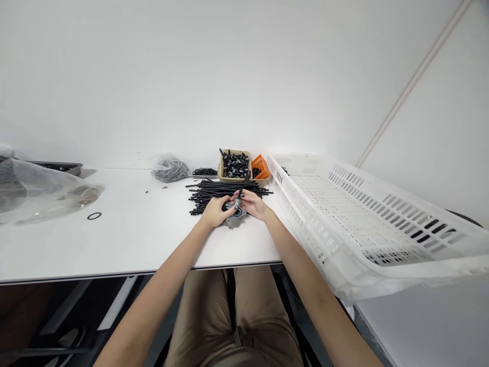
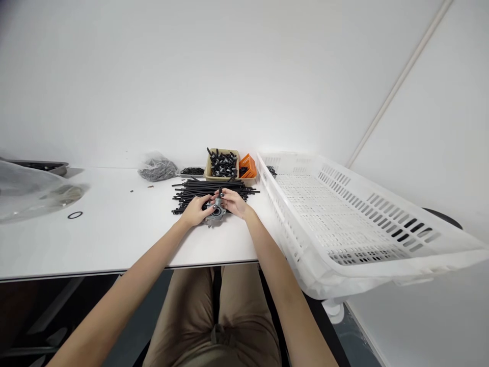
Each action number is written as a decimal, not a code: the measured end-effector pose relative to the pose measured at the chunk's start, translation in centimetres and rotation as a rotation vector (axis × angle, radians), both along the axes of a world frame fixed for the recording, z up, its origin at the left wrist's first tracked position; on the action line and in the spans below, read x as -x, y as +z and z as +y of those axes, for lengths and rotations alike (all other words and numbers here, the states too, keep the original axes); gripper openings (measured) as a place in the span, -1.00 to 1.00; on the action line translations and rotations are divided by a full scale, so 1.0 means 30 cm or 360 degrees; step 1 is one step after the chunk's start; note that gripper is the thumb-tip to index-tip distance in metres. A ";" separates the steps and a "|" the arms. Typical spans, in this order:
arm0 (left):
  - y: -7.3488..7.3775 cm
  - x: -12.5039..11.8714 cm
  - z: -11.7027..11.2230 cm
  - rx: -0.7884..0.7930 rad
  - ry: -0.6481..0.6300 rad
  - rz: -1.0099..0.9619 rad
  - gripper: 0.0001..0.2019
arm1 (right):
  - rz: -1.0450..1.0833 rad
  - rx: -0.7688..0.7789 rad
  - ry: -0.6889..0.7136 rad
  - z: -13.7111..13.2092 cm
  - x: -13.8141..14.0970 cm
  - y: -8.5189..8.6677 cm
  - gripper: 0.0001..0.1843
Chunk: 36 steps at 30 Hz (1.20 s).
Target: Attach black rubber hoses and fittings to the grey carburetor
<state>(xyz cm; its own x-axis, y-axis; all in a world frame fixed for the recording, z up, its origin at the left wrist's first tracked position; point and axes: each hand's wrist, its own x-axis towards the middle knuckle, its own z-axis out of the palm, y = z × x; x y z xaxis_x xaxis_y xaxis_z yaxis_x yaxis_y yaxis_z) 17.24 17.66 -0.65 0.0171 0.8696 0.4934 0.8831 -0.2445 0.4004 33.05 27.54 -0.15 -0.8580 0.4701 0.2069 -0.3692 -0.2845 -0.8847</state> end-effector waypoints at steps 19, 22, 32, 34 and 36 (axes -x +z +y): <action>-0.031 -0.089 -0.004 0.0024 -0.0545 -0.1967 -0.52 | 0.0065 -0.0200 -0.0591 -0.055 -0.003 0.096 -0.74; -0.031 -0.117 -0.009 0.0608 -0.0793 -0.2481 -0.44 | -0.0030 -0.0324 -0.0543 -0.073 0.005 0.126 -0.76; -0.039 -0.115 -0.014 0.0940 -0.0653 -0.2410 -0.52 | 0.0183 -0.0615 -0.1349 0.123 0.024 0.131 -0.63; -0.044 -0.125 -0.012 0.0928 -0.0623 -0.2346 -0.58 | -0.0062 -0.0896 -0.1401 0.146 0.039 0.106 -0.65; -0.041 -0.133 -0.017 0.0878 -0.0609 -0.2329 -0.60 | -0.0322 -0.1342 -0.1202 0.145 0.062 0.083 -0.70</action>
<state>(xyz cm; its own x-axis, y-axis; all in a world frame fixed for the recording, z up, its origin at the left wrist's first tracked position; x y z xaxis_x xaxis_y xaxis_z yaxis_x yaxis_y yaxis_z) 21.23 17.14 -1.88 0.0829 0.9937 -0.0760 -0.3937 0.1027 0.9135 31.18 31.89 2.35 -0.4696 0.6560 0.5908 -0.0232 0.6598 -0.7511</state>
